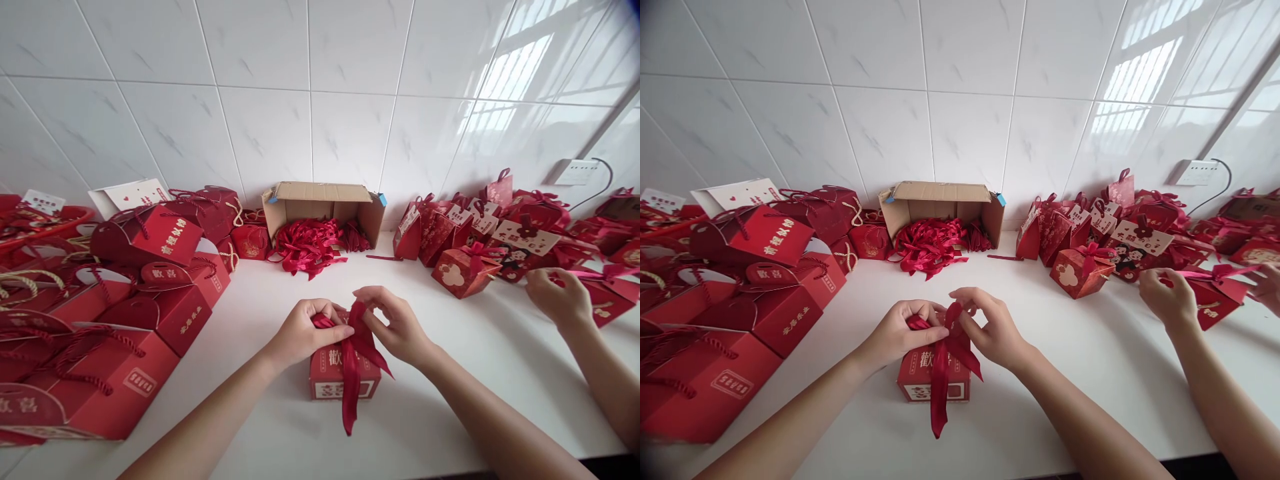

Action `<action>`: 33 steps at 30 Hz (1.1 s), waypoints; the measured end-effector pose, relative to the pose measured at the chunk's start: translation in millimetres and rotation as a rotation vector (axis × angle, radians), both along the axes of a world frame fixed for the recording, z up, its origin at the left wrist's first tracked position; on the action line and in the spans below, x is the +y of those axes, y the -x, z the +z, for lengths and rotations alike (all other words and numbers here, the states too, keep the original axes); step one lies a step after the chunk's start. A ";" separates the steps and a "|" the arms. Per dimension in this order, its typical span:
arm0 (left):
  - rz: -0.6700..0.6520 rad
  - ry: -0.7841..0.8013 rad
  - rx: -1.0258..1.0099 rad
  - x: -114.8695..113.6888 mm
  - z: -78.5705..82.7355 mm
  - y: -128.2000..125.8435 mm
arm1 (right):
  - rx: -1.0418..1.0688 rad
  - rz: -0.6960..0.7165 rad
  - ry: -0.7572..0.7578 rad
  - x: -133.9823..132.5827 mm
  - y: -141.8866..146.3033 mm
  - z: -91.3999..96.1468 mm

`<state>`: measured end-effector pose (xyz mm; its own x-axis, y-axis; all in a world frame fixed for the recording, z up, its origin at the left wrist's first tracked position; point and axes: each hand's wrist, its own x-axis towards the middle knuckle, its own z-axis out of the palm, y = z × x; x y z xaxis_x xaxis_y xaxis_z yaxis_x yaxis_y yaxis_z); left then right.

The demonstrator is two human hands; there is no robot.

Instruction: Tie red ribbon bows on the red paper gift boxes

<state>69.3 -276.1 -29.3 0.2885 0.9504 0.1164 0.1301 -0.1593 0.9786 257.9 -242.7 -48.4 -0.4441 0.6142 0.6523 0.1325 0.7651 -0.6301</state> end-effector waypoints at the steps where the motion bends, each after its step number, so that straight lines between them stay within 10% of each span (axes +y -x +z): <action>1: 0.000 -0.002 0.005 0.1 0.3 -0.3 | -0.023 0.001 -0.061 1.7 -1.0 -0.2; 11: -0.024 0.042 -0.024 0.3 0.6 -0.8 | -0.116 -0.104 -0.308 4.3 -1.6 -2.6; 33: -0.020 -0.026 0.042 -0.1 0.1 -2.7 | 0.249 -0.095 0.410 1.0 7.0 -12.7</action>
<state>72.0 -276.2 -29.1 0.3122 0.9413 0.1283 0.1676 -0.1875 0.9679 251.0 -241.6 -61.1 -0.2343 0.8730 0.4277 -0.0033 0.4392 -0.8984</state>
